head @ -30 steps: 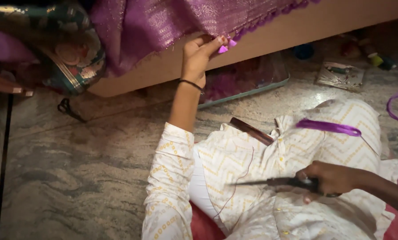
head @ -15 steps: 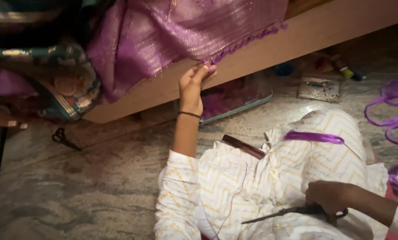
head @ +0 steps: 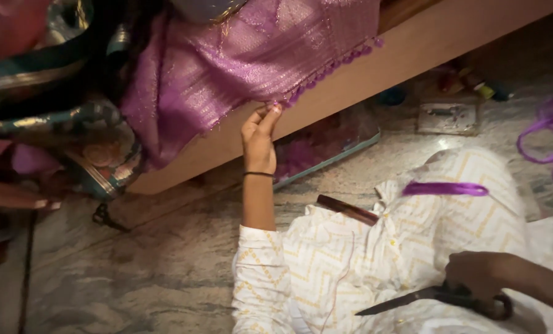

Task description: Finishing the decorative tassels on the edge of a saree by trimming excess ribbon with scissors.

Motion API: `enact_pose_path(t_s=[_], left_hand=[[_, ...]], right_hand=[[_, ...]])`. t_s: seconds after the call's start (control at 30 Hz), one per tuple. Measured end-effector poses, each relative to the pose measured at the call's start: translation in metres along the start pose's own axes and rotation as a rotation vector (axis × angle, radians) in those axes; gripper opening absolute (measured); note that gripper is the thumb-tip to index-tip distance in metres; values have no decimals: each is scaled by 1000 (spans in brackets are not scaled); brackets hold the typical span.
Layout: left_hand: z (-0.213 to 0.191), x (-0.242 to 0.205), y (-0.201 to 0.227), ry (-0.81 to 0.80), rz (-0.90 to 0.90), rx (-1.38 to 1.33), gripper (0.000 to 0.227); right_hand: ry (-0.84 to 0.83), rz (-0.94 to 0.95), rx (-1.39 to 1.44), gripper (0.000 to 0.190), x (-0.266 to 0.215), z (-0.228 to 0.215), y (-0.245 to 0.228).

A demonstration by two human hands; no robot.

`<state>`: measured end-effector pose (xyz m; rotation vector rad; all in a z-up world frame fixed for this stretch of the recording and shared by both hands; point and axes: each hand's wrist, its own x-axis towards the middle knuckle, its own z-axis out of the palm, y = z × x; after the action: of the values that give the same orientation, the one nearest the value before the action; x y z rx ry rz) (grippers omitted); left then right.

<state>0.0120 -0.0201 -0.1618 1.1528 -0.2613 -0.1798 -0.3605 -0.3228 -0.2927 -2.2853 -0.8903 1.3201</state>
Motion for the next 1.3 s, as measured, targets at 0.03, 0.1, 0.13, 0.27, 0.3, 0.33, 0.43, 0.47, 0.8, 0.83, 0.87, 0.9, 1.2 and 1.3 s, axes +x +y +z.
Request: enact_pose_path(t_s=[0.03,0.1,0.13,0.27,0.3,0.33,0.43,0.47,0.8,0.83,0.87,0.9,1.2,1.3], left_hand=[[9,-3,15,-4,-6,13,12],[28,-10,44,-16,-142,-247,14],[16,-5,36,-22,-146,-244,14],[19,-5,47,-199,-205,-556,19],[31,-11,61,-86,-256,-519,26],[25,-9,57,-80,-256,-518,26],[29,-14,65,-200,-231,-559,28],[46,-21,82,-118,-275,-485,27],[15,2,37,34,-155,-14,25],[15,2,38,34,-156,-12,25],[15,3,39,42,-163,6,27],[14,2,41,50,-169,25,29],[8,-6,70,-67,-230,195,55],[11,-11,83,-136,-281,170,62]], right_hand=[[8,-10,8,42,3,1,1],[-115,105,32,36,10,7,3],[-110,105,38,36,15,16,13],[-88,-16,-129,31,16,12,11],[-163,22,-128,38,13,1,0],[-166,17,-128,38,16,5,4],[-92,141,12,34,17,7,6],[-112,144,11,42,14,0,0],[-49,104,-76,49,10,9,-6],[-48,102,-74,49,5,7,-4],[-6,93,-90,40,2,6,-4],[36,85,-106,30,-1,5,-3],[456,-51,337,26,-27,-70,44],[275,396,783,35,-60,-168,-11]])
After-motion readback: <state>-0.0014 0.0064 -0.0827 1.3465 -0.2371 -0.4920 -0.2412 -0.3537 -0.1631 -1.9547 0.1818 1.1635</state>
